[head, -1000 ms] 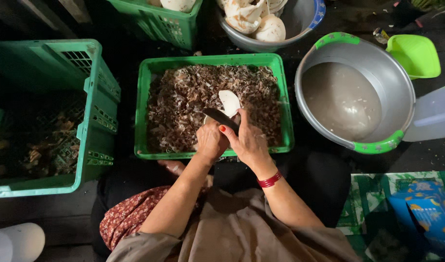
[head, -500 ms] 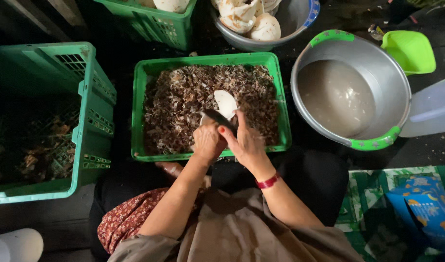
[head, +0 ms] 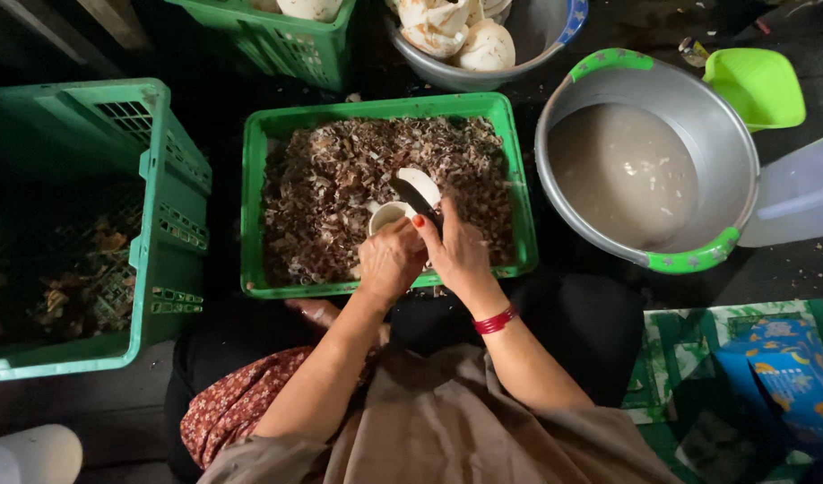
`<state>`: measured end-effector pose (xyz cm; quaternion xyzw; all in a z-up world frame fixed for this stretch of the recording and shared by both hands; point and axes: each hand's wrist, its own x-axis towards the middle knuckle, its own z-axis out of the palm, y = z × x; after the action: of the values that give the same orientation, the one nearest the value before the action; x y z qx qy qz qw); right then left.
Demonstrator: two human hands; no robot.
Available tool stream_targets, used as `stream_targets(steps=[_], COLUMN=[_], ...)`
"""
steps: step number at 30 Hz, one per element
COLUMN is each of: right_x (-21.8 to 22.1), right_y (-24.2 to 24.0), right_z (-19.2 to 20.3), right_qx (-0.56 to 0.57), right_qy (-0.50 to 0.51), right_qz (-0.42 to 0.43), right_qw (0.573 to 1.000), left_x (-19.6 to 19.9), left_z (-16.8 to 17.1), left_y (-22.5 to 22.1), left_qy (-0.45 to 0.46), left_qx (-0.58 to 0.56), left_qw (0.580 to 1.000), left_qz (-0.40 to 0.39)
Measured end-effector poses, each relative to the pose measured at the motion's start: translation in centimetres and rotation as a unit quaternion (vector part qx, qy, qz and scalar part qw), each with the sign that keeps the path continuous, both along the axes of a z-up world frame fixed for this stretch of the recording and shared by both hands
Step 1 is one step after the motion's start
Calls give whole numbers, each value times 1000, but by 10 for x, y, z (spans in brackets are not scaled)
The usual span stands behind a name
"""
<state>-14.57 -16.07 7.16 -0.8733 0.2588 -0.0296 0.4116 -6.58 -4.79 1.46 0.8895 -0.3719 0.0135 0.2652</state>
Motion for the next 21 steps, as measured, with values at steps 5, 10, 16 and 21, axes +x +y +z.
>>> stream_targets(steps=[5, 10, 16, 21], right_x=[-15, -11, -17, -12], right_y=[19, 20, 18, 6], right_z=[33, 45, 39, 11], right_qx=[33, 3, 55, 23], right_qy=[13, 25, -32, -6], right_qz=[26, -11, 19, 22], right_qw=[999, 1000, 998, 999], left_x=[-2, -1, 7, 3], left_z=[21, -6, -2, 1], left_y=[8, 6, 7, 8], left_qy=[49, 38, 60, 88], left_qx=[1, -3, 55, 24], left_qw=[999, 999, 996, 996], left_qz=[14, -11, 34, 16])
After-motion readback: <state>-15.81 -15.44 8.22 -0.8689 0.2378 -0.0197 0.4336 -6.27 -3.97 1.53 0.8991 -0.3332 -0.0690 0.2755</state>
